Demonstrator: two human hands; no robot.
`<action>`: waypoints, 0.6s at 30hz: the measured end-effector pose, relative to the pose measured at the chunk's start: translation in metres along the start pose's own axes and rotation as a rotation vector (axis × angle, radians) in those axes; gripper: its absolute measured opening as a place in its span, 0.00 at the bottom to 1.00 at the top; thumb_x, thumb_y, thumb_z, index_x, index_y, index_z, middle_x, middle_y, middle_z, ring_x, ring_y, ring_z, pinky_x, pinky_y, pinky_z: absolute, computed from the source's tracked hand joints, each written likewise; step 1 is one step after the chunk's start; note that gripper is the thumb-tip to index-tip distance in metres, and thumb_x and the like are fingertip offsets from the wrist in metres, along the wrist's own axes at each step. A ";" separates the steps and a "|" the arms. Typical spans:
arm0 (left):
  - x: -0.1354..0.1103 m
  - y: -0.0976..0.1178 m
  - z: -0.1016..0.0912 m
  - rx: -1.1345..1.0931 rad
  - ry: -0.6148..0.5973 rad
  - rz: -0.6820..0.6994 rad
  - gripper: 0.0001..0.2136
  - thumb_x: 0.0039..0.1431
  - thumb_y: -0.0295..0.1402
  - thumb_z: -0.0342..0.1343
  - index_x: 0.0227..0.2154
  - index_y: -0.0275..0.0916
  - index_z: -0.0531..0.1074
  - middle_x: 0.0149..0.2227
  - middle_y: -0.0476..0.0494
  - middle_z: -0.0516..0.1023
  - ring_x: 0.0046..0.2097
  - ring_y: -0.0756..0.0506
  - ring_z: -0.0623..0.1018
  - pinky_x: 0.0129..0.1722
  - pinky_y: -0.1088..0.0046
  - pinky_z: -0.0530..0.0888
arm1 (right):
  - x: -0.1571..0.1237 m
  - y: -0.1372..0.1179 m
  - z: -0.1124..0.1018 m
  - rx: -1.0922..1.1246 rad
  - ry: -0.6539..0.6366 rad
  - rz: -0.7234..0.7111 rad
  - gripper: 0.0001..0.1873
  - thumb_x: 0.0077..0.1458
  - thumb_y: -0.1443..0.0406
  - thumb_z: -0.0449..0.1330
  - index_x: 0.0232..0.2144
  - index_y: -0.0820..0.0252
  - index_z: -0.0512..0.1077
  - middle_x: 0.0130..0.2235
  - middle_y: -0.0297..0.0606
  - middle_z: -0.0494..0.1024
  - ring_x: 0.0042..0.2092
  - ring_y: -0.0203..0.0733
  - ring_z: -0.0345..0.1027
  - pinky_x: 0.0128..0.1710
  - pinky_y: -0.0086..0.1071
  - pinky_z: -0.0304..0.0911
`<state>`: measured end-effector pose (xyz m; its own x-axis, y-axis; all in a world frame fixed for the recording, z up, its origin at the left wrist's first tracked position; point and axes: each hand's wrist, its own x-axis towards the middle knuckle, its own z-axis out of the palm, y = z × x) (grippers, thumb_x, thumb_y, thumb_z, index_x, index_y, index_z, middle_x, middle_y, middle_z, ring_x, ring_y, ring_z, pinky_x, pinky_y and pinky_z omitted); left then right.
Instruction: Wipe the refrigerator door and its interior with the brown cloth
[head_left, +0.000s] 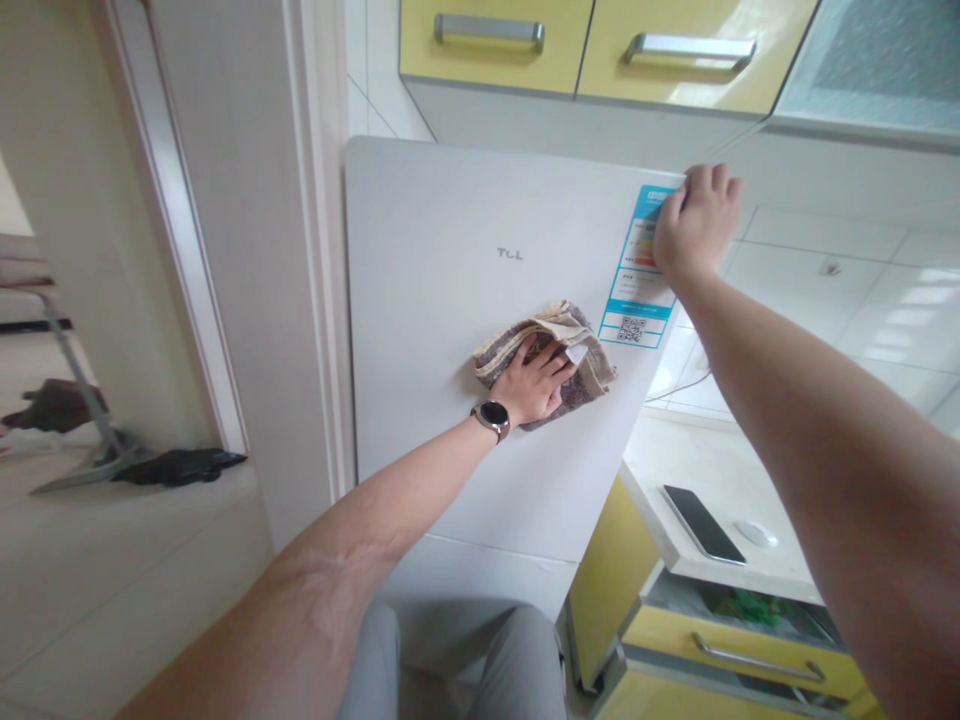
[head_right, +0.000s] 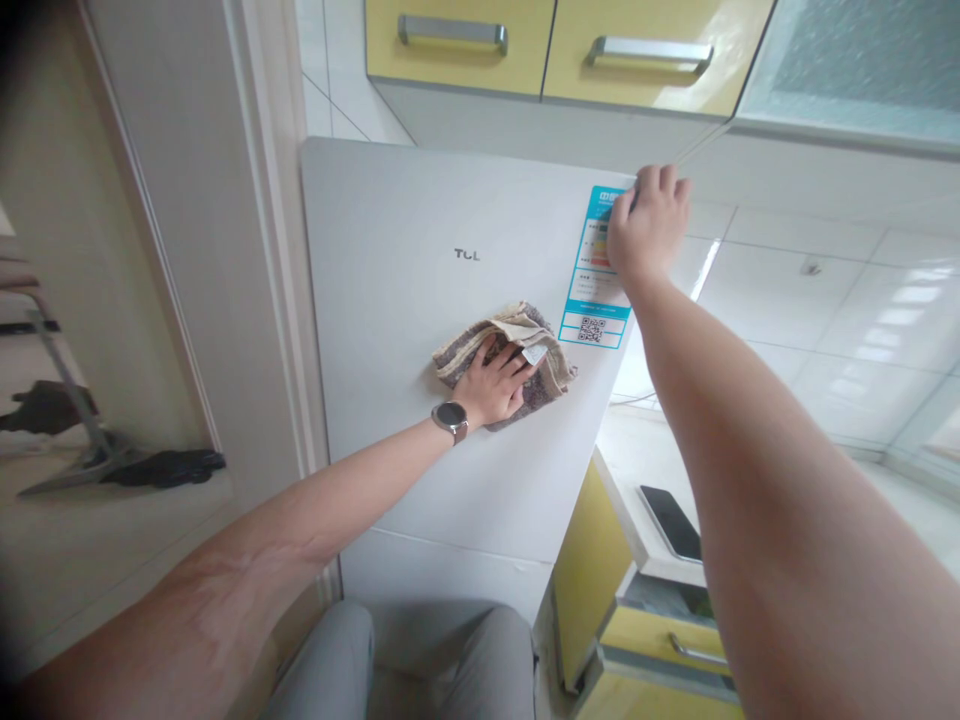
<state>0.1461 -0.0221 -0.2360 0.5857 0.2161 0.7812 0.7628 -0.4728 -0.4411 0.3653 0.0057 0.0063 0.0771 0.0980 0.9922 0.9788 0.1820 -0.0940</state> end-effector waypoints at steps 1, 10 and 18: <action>-0.001 0.001 0.001 -0.002 -0.002 0.002 0.28 0.68 0.33 0.50 0.71 0.43 0.64 0.68 0.39 0.70 0.70 0.35 0.65 0.74 0.45 0.49 | 0.000 -0.001 -0.001 -0.008 -0.007 0.005 0.11 0.67 0.67 0.47 0.48 0.58 0.67 0.56 0.48 0.69 0.58 0.55 0.59 0.59 0.49 0.54; -0.013 0.008 0.011 -0.016 0.000 0.026 0.28 0.69 0.33 0.50 0.71 0.42 0.64 0.67 0.39 0.71 0.69 0.35 0.66 0.74 0.45 0.49 | 0.000 -0.003 -0.003 -0.012 -0.016 0.021 0.11 0.66 0.67 0.48 0.48 0.58 0.67 0.56 0.49 0.69 0.59 0.56 0.58 0.59 0.49 0.54; -0.027 0.016 0.023 -0.010 -0.016 0.062 0.26 0.70 0.33 0.49 0.69 0.43 0.66 0.67 0.40 0.72 0.69 0.36 0.66 0.74 0.45 0.50 | -0.004 -0.008 -0.011 0.057 -0.030 0.035 0.10 0.67 0.67 0.47 0.46 0.55 0.66 0.57 0.49 0.69 0.60 0.56 0.58 0.61 0.51 0.52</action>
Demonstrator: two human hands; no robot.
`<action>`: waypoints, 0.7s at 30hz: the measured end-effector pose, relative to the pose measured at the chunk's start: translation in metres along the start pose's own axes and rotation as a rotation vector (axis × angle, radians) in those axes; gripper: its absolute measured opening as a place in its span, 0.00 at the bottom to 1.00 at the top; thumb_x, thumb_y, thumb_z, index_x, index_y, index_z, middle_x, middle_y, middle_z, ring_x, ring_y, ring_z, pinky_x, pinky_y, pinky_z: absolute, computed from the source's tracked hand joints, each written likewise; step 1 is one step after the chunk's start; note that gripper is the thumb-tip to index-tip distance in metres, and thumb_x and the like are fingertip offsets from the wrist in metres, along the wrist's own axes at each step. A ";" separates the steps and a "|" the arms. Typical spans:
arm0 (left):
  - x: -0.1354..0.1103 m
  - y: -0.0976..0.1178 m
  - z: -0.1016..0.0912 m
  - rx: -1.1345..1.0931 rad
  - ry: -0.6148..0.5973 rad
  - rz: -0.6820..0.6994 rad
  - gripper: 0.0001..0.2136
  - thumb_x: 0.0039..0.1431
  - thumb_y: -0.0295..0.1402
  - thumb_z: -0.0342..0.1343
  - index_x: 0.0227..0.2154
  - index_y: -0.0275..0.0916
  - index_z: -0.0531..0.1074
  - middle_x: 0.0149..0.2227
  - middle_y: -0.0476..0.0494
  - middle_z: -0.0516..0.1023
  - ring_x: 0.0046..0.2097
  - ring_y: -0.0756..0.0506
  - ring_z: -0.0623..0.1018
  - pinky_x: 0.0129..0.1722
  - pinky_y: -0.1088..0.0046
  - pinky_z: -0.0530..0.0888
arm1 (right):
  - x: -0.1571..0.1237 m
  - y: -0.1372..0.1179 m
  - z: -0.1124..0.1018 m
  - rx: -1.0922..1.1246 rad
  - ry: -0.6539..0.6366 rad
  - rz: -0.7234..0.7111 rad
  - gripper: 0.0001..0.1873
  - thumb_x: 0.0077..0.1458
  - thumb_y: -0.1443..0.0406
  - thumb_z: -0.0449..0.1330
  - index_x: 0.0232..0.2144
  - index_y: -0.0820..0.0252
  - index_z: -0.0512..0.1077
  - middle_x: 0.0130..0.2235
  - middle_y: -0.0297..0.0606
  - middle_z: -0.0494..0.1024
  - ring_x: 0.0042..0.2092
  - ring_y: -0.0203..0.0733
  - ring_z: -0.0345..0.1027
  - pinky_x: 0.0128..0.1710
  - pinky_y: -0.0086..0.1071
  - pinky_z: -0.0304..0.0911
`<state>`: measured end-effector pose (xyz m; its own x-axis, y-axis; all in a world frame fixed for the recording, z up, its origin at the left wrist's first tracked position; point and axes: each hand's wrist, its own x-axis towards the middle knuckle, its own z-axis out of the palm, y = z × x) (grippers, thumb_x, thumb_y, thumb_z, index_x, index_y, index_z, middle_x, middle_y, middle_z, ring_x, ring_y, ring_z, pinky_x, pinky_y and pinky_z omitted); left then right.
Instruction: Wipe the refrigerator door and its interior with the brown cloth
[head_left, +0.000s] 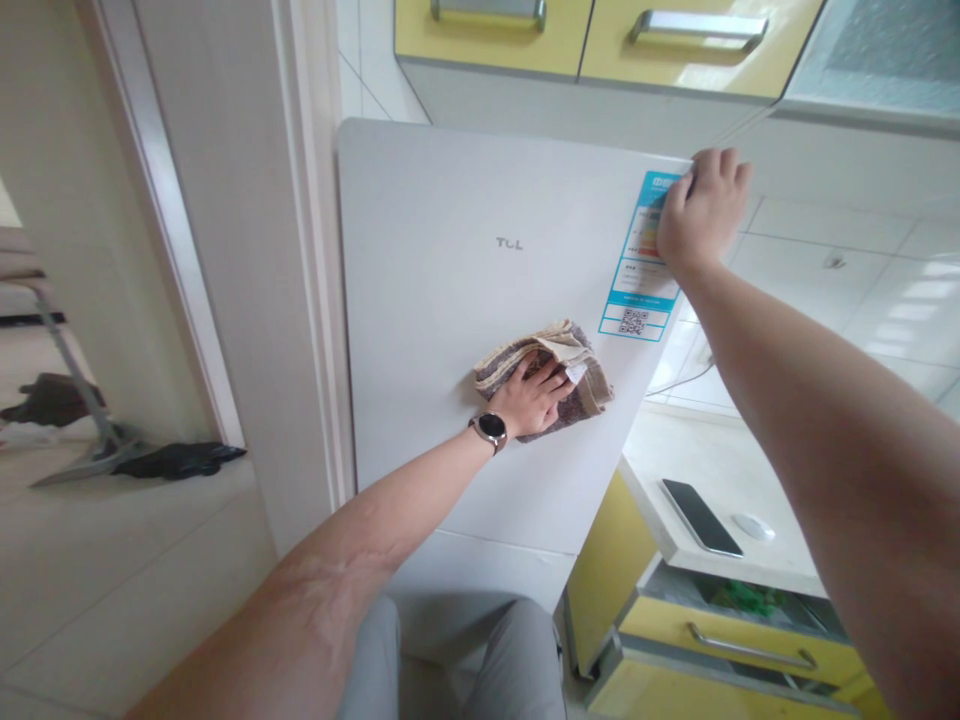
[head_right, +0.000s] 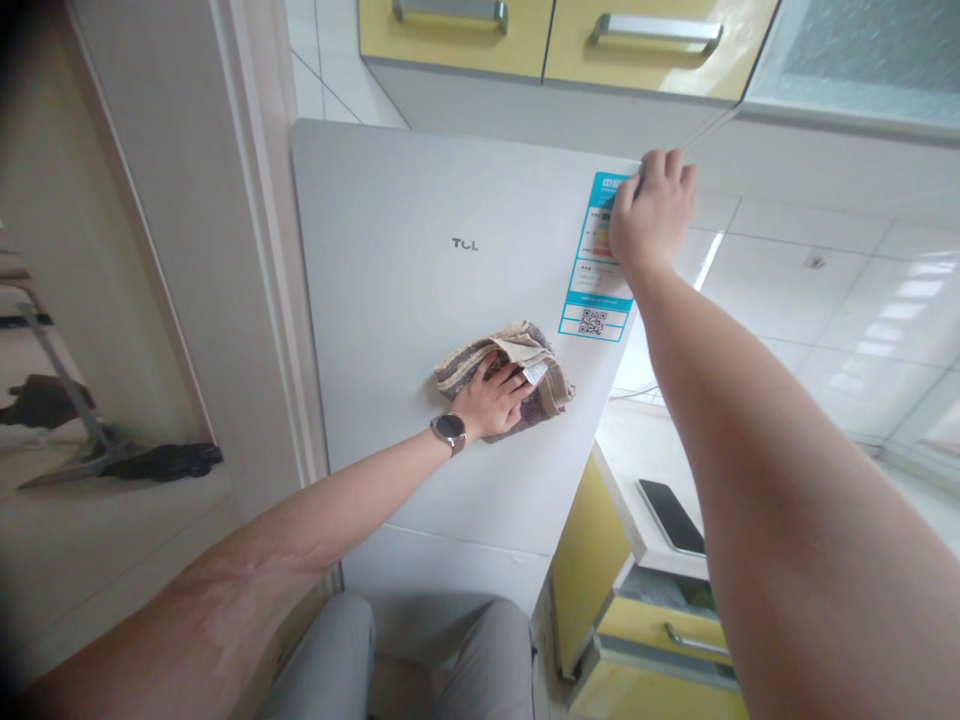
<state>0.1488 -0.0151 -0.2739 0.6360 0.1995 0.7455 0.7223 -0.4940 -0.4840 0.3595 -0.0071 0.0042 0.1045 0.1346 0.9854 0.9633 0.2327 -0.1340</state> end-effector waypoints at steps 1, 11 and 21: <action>-0.001 0.001 0.001 0.002 -0.005 0.002 0.26 0.70 0.33 0.49 0.69 0.43 0.66 0.67 0.40 0.72 0.69 0.36 0.66 0.74 0.45 0.50 | 0.000 -0.001 -0.001 -0.001 -0.003 0.001 0.10 0.66 0.67 0.47 0.46 0.55 0.66 0.58 0.50 0.69 0.60 0.56 0.58 0.61 0.51 0.52; -0.016 0.012 0.004 0.016 -0.050 0.058 0.24 0.70 0.35 0.49 0.67 0.45 0.69 0.67 0.42 0.71 0.69 0.37 0.66 0.74 0.47 0.51 | -0.002 -0.003 -0.005 0.059 -0.006 -0.001 0.07 0.66 0.62 0.45 0.42 0.50 0.62 0.59 0.48 0.70 0.60 0.57 0.57 0.61 0.51 0.50; -0.031 0.023 0.014 -0.032 -0.089 0.103 0.23 0.72 0.36 0.48 0.67 0.45 0.69 0.66 0.42 0.73 0.70 0.38 0.64 0.74 0.47 0.50 | -0.001 -0.002 -0.005 0.065 0.004 -0.007 0.06 0.66 0.61 0.44 0.40 0.46 0.61 0.59 0.45 0.71 0.60 0.58 0.57 0.62 0.53 0.52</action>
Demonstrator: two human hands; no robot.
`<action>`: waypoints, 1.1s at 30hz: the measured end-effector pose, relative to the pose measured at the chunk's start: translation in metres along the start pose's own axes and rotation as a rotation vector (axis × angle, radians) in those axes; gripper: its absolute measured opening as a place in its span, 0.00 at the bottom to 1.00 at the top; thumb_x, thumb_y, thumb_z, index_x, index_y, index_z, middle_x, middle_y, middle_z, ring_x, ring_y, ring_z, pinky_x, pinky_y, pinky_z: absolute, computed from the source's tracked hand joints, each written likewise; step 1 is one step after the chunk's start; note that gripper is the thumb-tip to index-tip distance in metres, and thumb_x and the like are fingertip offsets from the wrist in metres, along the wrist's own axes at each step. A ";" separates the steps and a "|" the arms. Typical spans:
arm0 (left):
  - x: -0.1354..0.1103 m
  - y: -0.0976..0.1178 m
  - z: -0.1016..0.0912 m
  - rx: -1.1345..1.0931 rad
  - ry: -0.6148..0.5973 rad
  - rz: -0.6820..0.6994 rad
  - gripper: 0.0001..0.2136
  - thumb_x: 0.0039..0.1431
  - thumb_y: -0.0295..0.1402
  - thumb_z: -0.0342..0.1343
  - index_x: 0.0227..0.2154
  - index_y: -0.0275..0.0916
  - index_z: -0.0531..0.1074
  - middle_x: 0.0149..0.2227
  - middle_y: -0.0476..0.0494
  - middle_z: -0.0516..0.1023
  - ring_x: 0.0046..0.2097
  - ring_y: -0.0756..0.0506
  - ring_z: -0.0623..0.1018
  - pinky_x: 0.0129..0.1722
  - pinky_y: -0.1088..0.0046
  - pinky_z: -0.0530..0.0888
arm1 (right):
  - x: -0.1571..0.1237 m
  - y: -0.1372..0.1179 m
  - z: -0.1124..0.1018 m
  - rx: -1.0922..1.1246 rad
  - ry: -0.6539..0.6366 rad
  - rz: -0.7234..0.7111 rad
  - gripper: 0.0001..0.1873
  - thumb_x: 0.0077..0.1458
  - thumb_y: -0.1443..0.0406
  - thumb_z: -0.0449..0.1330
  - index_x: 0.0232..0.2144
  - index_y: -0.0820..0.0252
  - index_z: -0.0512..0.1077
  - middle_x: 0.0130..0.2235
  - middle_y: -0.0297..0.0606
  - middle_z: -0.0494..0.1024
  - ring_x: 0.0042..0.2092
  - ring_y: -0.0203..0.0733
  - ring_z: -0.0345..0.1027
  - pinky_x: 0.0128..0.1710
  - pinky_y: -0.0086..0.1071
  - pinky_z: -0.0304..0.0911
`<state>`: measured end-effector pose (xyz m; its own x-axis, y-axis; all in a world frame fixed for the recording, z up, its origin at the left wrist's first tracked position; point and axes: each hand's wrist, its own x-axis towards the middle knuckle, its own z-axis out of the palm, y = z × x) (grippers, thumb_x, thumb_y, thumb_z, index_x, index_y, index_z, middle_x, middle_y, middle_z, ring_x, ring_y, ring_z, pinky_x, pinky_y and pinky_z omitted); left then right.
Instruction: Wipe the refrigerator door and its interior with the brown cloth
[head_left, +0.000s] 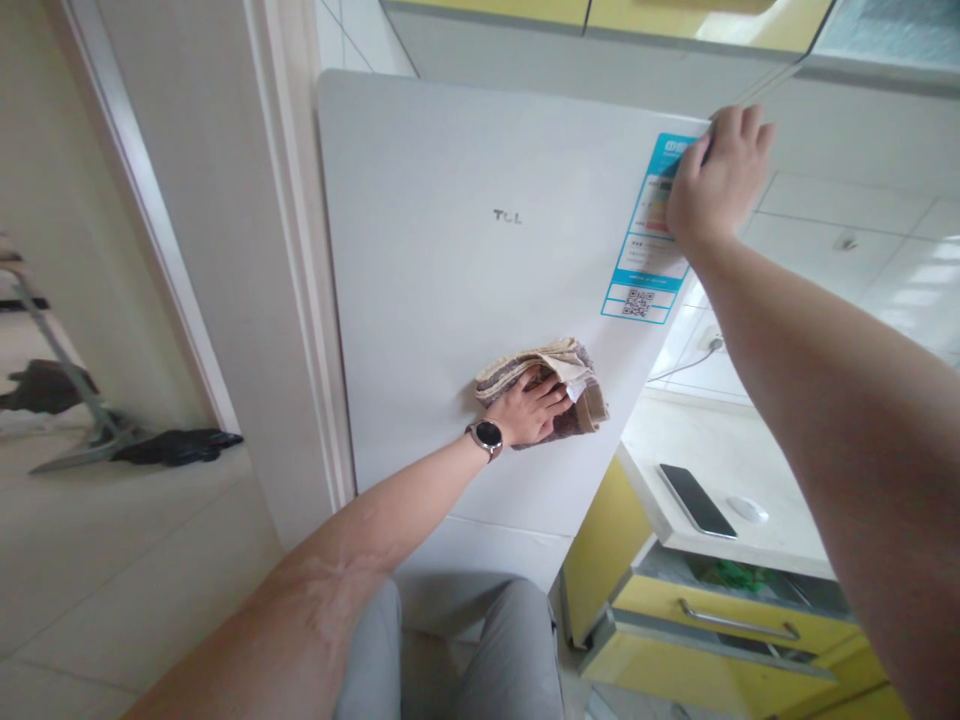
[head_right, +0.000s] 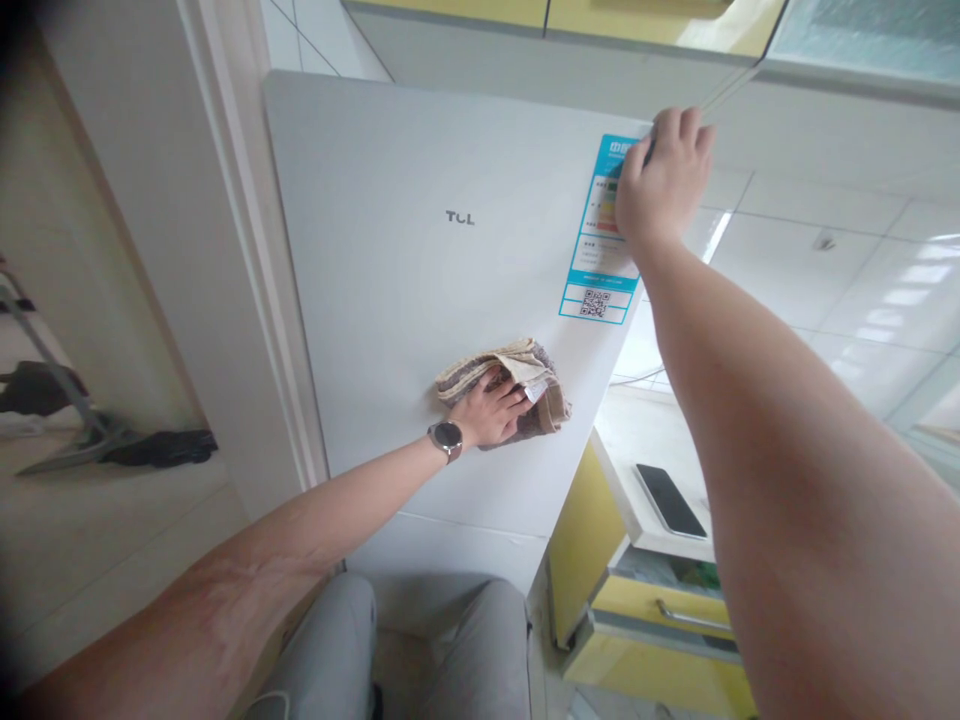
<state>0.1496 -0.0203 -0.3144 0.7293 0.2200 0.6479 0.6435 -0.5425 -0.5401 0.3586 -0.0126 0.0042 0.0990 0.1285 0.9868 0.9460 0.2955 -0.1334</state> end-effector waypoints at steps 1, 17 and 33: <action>-0.002 0.002 0.001 -0.011 -0.012 0.005 0.23 0.71 0.36 0.49 0.67 0.45 0.69 0.66 0.42 0.73 0.70 0.38 0.65 0.74 0.47 0.51 | 0.000 0.001 0.001 -0.001 0.004 -0.001 0.06 0.66 0.61 0.44 0.40 0.46 0.61 0.59 0.45 0.71 0.60 0.58 0.57 0.62 0.53 0.52; -0.059 0.060 0.060 -0.184 -0.150 0.229 0.20 0.72 0.35 0.52 0.64 0.46 0.71 0.69 0.44 0.69 0.70 0.41 0.66 0.71 0.52 0.61 | 0.000 -0.005 -0.003 -0.041 -0.019 0.007 0.08 0.66 0.64 0.45 0.42 0.49 0.62 0.60 0.49 0.69 0.61 0.59 0.58 0.63 0.53 0.52; -0.122 0.143 0.111 -0.368 -0.278 0.288 0.24 0.65 0.27 0.57 0.63 0.50 0.74 0.68 0.55 0.70 0.69 0.51 0.68 0.71 0.69 0.64 | 0.001 -0.003 0.002 -0.111 -0.006 -0.009 0.10 0.68 0.66 0.45 0.44 0.53 0.65 0.57 0.48 0.70 0.59 0.56 0.60 0.59 0.49 0.55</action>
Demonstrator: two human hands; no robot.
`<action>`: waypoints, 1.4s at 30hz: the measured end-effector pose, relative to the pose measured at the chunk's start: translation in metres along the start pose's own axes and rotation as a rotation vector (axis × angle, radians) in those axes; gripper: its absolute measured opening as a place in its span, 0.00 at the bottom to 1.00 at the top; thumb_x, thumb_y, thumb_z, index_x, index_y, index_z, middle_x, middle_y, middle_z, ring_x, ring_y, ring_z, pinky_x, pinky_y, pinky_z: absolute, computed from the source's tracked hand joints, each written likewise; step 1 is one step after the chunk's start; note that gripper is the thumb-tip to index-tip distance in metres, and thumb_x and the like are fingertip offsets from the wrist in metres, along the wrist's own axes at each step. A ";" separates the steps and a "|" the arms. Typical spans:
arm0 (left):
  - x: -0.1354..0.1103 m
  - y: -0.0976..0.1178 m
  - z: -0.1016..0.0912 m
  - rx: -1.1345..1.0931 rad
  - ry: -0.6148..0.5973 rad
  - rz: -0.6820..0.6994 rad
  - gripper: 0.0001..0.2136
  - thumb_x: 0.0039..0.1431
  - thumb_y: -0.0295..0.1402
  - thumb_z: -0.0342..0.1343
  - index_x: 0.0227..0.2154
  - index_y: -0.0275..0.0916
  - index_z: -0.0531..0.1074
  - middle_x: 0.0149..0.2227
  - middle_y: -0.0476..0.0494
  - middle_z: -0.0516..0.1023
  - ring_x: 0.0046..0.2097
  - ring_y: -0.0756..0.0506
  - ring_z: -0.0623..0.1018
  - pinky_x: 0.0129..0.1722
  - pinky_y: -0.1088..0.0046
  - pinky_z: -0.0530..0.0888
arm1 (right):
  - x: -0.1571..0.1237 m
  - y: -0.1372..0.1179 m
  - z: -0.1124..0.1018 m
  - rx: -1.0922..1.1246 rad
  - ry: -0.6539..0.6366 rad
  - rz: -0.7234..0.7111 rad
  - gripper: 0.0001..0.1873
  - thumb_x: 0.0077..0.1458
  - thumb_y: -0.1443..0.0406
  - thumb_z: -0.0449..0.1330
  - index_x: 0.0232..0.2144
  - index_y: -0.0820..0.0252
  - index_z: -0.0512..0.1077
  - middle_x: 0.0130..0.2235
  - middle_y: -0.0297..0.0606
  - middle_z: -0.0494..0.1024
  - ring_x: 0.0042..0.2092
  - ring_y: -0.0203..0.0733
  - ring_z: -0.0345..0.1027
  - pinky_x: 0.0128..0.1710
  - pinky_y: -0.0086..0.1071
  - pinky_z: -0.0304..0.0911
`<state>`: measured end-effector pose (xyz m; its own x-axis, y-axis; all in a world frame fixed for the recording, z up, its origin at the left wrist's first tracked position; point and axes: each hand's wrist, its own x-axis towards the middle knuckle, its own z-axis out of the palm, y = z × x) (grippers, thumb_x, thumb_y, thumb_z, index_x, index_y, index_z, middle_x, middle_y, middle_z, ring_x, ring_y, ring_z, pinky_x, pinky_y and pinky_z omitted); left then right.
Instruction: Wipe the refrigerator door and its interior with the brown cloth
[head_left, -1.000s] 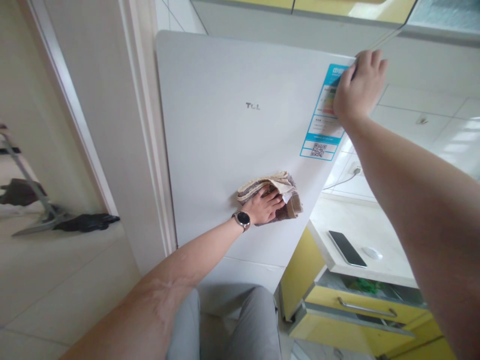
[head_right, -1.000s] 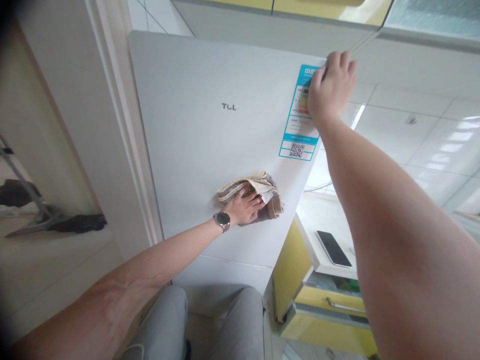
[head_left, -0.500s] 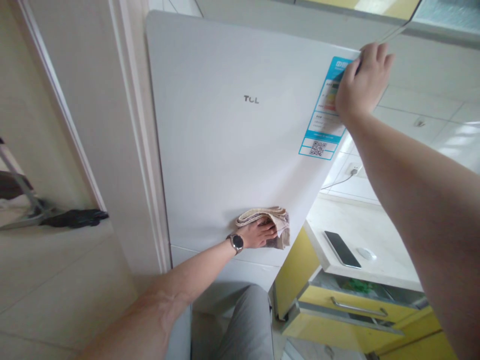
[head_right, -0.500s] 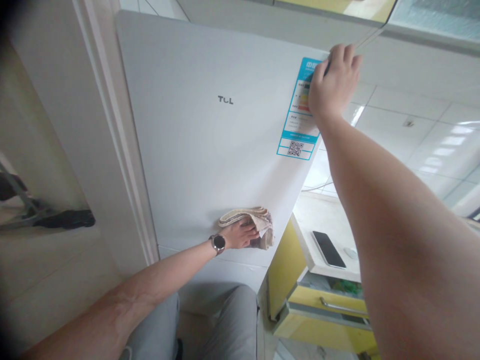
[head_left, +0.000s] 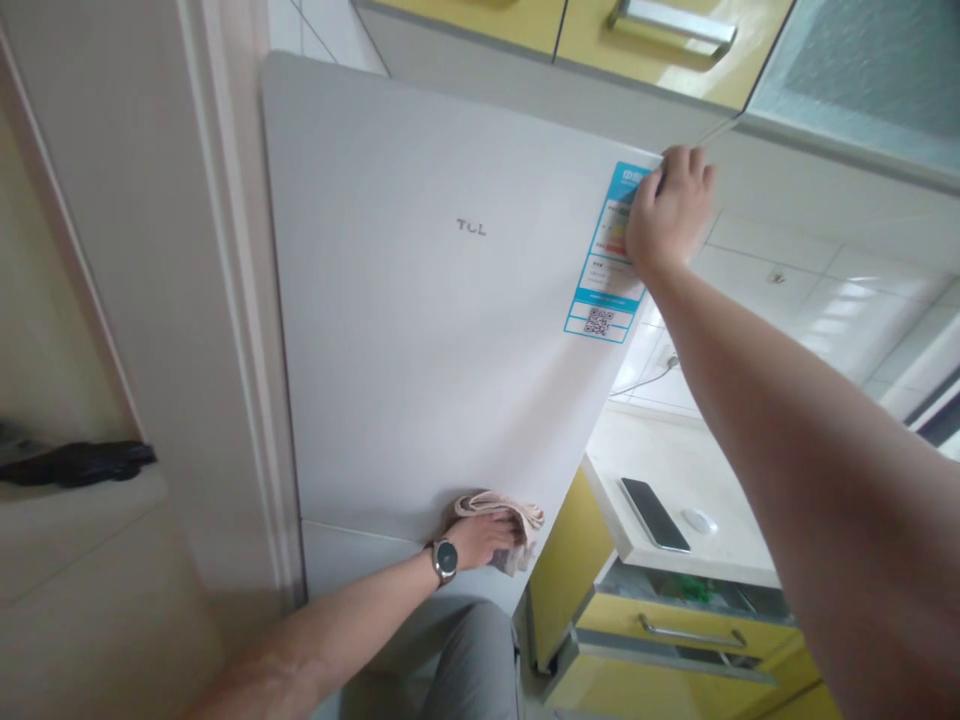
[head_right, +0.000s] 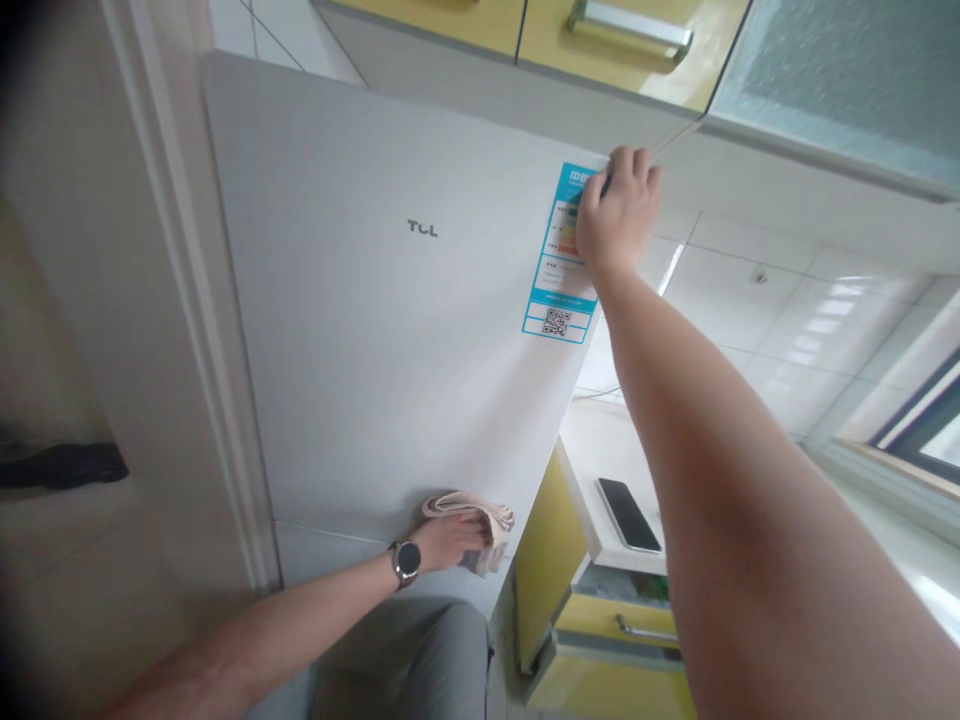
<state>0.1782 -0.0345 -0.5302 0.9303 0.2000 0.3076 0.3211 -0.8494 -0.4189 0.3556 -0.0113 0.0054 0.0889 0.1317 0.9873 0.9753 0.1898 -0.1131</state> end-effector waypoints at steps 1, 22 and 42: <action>0.008 -0.006 -0.012 0.024 0.013 -0.008 0.24 0.66 0.28 0.57 0.64 0.48 0.73 0.69 0.54 0.70 0.70 0.50 0.67 0.71 0.68 0.63 | -0.001 -0.001 0.000 -0.001 -0.004 0.004 0.10 0.68 0.67 0.45 0.45 0.54 0.65 0.57 0.48 0.70 0.59 0.55 0.59 0.59 0.49 0.54; 0.182 -0.106 -0.260 0.332 0.542 -0.326 0.29 0.72 0.30 0.46 0.74 0.33 0.55 0.75 0.42 0.57 0.75 0.39 0.55 0.76 0.50 0.49 | 0.011 0.013 -0.002 -0.003 -0.075 -0.072 0.07 0.67 0.62 0.45 0.43 0.48 0.62 0.59 0.47 0.70 0.58 0.57 0.58 0.60 0.49 0.52; 0.086 0.055 0.072 -0.185 0.137 -0.075 0.28 0.60 0.17 0.50 0.64 0.31 0.71 0.68 0.39 0.71 0.70 0.45 0.69 0.72 0.67 0.62 | 0.011 0.010 0.000 0.019 0.001 -0.084 0.13 0.69 0.62 0.43 0.49 0.51 0.65 0.63 0.48 0.68 0.61 0.54 0.60 0.64 0.45 0.48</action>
<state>0.2889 -0.0290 -0.5886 0.8682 0.2088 0.4501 0.3389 -0.9121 -0.2306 0.3662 -0.0078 0.0151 0.0070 0.1136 0.9935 0.9754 0.2182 -0.0318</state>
